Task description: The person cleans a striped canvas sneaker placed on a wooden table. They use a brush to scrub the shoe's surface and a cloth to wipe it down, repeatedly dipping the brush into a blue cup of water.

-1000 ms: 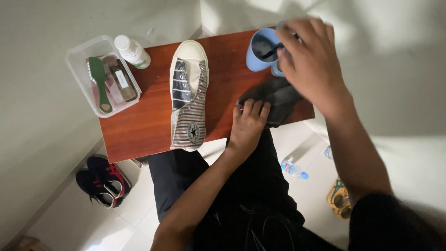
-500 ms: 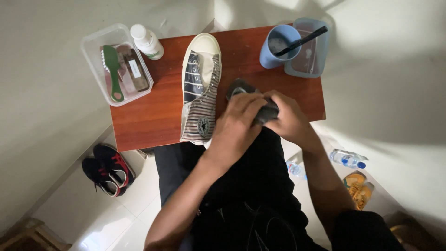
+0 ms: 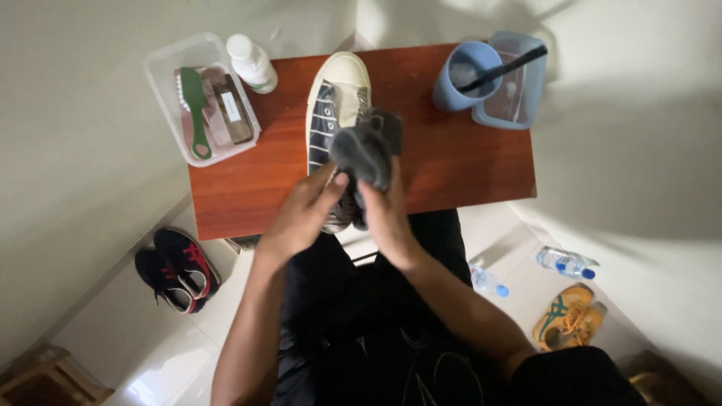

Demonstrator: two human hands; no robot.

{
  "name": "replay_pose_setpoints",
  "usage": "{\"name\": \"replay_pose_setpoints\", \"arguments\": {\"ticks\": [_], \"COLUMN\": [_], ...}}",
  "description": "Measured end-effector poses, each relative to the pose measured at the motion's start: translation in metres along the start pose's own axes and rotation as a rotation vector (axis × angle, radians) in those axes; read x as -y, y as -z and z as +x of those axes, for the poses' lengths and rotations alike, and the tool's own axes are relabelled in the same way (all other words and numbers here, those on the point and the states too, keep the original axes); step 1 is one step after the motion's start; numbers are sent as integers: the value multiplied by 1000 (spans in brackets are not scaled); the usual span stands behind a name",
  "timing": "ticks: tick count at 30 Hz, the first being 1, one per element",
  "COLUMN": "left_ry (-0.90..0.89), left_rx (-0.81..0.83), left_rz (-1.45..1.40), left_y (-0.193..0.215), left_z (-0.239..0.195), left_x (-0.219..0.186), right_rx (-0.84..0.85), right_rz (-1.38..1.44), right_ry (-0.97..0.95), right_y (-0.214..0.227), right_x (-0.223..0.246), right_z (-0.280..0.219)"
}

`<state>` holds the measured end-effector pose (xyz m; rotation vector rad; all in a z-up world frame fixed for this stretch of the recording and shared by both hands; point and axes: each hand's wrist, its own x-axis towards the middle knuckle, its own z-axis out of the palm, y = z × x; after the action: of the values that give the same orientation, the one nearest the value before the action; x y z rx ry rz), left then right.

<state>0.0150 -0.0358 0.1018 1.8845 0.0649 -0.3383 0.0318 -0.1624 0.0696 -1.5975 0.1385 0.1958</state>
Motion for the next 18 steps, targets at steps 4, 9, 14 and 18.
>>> {"name": "replay_pose_setpoints", "arguments": {"ticks": [4, 9, 14, 18], "left_ry": [69, 62, -2, -137], "left_rx": [-2, 43, -19, -73], "left_rz": [-5, -98, -98, -156], "left_y": [-3, 2, 0, 0], "left_z": [9, 0, -4, -4], "left_x": [31, 15, 17, 0], "right_rx": [65, 51, -17, 71], "right_rz": [-77, -225, -65, -14], "right_ry": [-15, 110, 80, 496], "right_y": [5, -7, 2, 3], "right_x": [-54, -56, -57, -32], "right_z": [-8, -13, -19, -34]}}
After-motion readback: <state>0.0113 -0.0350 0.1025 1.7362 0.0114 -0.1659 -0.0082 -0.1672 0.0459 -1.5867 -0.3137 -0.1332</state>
